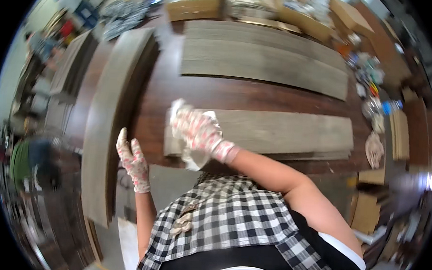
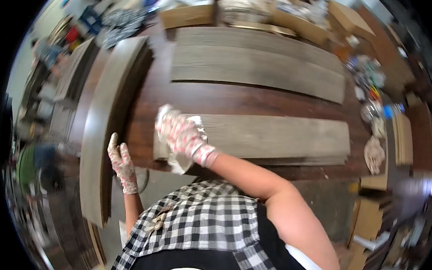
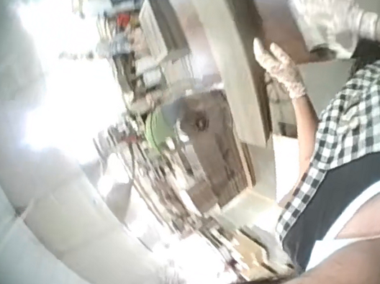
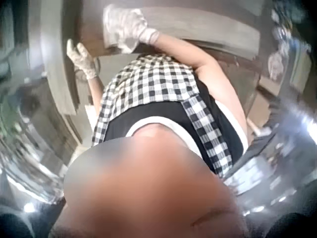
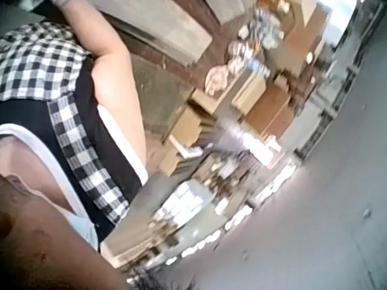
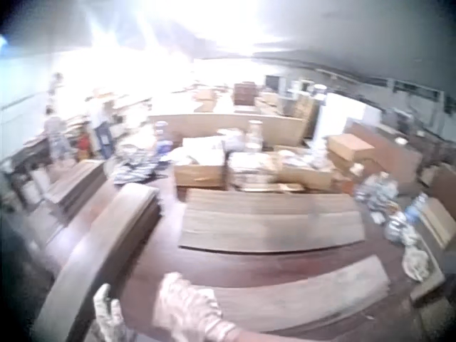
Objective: The person sands a stack of wooden boards with a sanding block and then wipes individual boards with a cloth.
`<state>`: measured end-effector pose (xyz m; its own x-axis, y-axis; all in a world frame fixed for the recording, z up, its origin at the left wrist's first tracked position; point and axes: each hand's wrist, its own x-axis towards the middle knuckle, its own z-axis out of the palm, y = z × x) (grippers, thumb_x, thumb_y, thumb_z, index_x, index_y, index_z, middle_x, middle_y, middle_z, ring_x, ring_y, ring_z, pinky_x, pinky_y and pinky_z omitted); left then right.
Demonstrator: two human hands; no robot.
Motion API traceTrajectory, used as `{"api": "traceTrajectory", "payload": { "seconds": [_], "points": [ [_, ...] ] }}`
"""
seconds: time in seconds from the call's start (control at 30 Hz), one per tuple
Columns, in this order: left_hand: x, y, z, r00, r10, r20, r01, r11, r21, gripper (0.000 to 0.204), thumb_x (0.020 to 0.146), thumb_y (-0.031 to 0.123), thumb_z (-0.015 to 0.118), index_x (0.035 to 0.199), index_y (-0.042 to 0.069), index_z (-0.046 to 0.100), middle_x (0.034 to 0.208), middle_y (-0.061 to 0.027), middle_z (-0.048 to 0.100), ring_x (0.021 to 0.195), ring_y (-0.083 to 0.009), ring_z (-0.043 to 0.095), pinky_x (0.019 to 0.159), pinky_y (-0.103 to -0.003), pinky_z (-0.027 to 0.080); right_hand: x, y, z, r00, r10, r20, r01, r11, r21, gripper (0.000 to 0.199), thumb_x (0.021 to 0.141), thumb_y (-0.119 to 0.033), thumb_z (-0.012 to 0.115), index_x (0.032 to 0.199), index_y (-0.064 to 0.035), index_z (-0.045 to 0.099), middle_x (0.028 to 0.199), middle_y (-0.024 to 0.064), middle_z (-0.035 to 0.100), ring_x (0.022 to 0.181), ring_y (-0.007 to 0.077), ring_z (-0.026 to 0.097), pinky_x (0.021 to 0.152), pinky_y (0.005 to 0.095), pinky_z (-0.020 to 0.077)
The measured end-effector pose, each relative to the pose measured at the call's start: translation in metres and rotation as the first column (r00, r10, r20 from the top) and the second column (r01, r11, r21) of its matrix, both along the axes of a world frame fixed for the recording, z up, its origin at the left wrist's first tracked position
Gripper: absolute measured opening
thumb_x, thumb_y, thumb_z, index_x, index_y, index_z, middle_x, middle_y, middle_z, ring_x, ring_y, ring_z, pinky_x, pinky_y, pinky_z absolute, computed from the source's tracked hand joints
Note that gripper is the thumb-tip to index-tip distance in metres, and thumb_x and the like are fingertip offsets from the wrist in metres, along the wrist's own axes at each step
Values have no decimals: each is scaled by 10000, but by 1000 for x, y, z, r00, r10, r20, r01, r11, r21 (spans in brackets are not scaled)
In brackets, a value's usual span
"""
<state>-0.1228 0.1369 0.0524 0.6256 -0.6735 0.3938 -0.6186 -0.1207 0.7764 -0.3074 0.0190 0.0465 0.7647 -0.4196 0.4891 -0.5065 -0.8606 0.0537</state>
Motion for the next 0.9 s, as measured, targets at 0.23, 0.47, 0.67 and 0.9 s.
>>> {"api": "traceTrajectory", "payload": {
  "seconds": [0.23,0.47,0.67,0.9],
  "points": [
    [-61,-58,-42,873,-270,406,89,907,411,481,804,136,550,1255,47,408,1253,-144,447,1201,-320,364,981,-406,325,-265,-16,-40,775,-631,37,629,775,57,267,743,-233,492,975,-128,570,981,92,549,962,248,498,879,373,390],
    [-55,-55,-39,900,-261,349,104,906,410,493,833,159,536,1275,13,377,1283,-167,411,1201,-297,360,1007,-374,277,-463,-43,21,225,-972,-65,947,202,250,279,770,-376,496,877,-127,559,759,96,568,705,234,561,622,346,451],
    [-36,-49,-26,897,-257,360,0,815,580,542,779,184,615,1258,28,414,1229,-195,433,1134,-320,412,961,-376,332,-298,-7,11,580,-799,-158,813,581,46,164,808,-219,519,915,-110,580,898,62,562,866,159,524,782,299,433],
    [-32,-47,-19,925,-142,353,-78,837,542,460,766,177,620,1190,48,500,1090,-183,505,1024,-319,483,887,-390,380,-499,-40,-5,159,-986,48,887,164,432,186,824,-192,456,886,-57,569,834,120,581,728,287,572,618,390,471]
  ]
}}
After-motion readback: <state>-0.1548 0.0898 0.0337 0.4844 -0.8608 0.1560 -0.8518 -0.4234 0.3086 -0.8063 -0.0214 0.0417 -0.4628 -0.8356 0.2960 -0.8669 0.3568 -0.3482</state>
